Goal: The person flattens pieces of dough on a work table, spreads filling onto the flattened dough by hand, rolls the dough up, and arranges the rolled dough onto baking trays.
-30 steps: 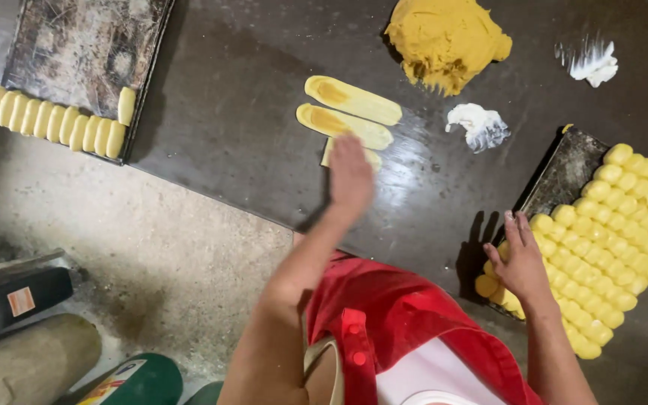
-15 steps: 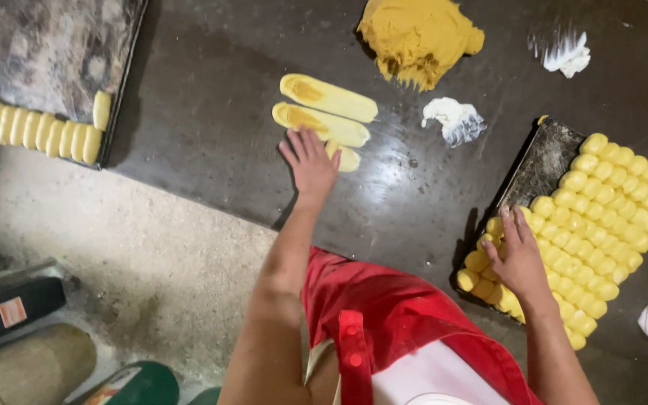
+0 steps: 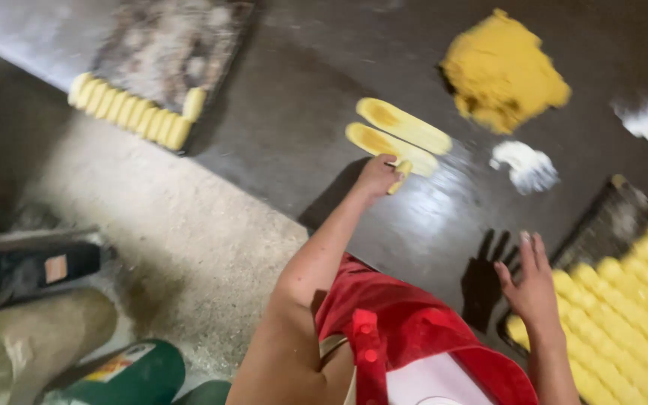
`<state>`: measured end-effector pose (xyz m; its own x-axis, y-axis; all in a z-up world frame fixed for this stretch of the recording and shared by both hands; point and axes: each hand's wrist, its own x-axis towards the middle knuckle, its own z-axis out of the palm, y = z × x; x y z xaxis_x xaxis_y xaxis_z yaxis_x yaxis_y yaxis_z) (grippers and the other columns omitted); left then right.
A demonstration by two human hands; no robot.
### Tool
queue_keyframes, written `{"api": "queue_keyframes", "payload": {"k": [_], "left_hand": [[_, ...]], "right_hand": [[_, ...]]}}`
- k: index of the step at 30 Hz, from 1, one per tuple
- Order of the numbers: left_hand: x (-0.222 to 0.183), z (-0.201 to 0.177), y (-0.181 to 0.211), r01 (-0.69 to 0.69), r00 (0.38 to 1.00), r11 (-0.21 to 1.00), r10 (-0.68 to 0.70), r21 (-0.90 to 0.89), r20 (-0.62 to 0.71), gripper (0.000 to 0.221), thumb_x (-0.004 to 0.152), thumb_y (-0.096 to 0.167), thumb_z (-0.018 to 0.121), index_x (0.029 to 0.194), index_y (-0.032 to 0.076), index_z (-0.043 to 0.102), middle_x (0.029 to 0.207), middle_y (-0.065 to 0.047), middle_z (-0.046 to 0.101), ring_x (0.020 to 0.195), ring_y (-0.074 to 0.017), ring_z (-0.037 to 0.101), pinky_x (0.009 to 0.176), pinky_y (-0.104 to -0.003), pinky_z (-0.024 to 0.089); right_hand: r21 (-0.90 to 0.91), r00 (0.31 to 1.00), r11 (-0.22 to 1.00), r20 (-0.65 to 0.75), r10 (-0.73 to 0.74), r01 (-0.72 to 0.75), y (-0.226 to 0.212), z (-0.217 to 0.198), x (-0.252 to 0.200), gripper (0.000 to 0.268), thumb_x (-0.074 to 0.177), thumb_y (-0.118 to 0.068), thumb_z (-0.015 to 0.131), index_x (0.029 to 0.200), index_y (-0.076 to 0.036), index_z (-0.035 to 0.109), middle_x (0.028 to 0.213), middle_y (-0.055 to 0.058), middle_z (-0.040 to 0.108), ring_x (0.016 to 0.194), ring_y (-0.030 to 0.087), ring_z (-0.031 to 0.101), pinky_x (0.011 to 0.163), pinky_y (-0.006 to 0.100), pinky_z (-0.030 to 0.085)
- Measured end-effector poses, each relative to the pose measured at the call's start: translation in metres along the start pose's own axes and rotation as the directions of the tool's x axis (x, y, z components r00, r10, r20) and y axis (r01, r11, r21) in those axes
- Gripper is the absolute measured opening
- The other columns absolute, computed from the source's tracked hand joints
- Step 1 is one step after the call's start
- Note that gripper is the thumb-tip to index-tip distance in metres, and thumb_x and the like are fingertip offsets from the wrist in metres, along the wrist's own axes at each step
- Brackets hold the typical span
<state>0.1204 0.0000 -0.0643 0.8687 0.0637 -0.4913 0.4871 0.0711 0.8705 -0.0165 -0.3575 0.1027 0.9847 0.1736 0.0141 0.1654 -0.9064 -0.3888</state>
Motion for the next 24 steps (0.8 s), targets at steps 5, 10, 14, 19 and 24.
{"api": "queue_keyframes", "payload": {"k": [5, 10, 14, 19, 24], "left_hand": [[0.057, -0.265, -0.001, -0.501, 0.864, 0.791, 0.431, -0.35, -0.262, 0.049, 0.073, -0.001, 0.082, 0.117, 0.003, 0.059, 0.099, -0.008, 0.072, 0.087, -0.0171, 0.071, 0.074, -0.033, 0.06], [0.064, -0.492, 0.035, -0.092, 0.553, 0.752, 0.584, 0.653, -0.594, 0.038, 0.078, 0.013, 0.077, 0.113, 0.002, 0.065, 0.107, -0.024, 0.072, 0.103, -0.045, 0.067, 0.085, -0.05, 0.054], [0.076, -0.535, 0.026, 0.096, 0.829, 0.737, 0.313, 0.669, -0.464, 0.022, 0.086, 0.015, 0.07, 0.105, 0.004, 0.074, 0.105, -0.025, 0.072, 0.106, -0.0423, 0.069, 0.093, -0.048, 0.055], [0.053, -0.514, 0.051, 0.072, 0.825, 0.728, 0.341, 0.682, -0.451, 0.035, 0.079, 0.021, 0.077, 0.107, 0.001, 0.069, 0.105, -0.024, 0.071, 0.105, -0.0426, 0.065, 0.091, -0.049, 0.053], [0.023, -0.418, 0.093, -0.035, 0.631, 0.453, 0.701, 0.891, -0.331, 0.053, 0.084, 0.023, 0.074, 0.128, -0.004, 0.061, 0.111, -0.024, 0.067, 0.104, -0.0461, 0.062, 0.091, -0.055, 0.047]], "right_hand": [[-0.048, 0.999, 0.999, 0.052, 0.0, 0.003, -0.048, 0.029, 0.023, 0.078, 0.089, -0.031, 0.071, 0.157, -0.004, 0.044, 0.163, 0.028, 0.04, 0.144, 0.046, 0.045, 0.113, 0.048, 0.043], [-0.102, 0.991, 0.995, 0.134, -0.003, 0.017, -0.112, 0.05, 0.05, 0.081, 0.084, -0.031, 0.073, 0.157, -0.007, 0.045, 0.162, 0.026, 0.04, 0.141, 0.045, 0.046, 0.109, 0.049, 0.045], [-0.08, 0.982, 0.996, 0.181, 0.051, -0.037, -0.151, 0.05, 0.061, 0.079, 0.086, -0.03, 0.072, 0.157, -0.007, 0.044, 0.162, 0.025, 0.041, 0.139, 0.045, 0.048, 0.107, 0.048, 0.046], [-0.122, 0.983, 0.991, 0.166, 0.074, -0.054, -0.142, 0.048, 0.052, 0.079, 0.086, -0.029, 0.072, 0.156, -0.003, 0.044, 0.161, 0.027, 0.041, 0.142, 0.045, 0.046, 0.111, 0.047, 0.043], [-0.094, 0.986, 0.993, 0.148, 0.08, -0.067, -0.128, 0.05, 0.03, 0.079, 0.086, -0.027, 0.072, 0.155, -0.002, 0.043, 0.158, 0.027, 0.042, 0.145, 0.044, 0.043, 0.114, 0.046, 0.041]]}}
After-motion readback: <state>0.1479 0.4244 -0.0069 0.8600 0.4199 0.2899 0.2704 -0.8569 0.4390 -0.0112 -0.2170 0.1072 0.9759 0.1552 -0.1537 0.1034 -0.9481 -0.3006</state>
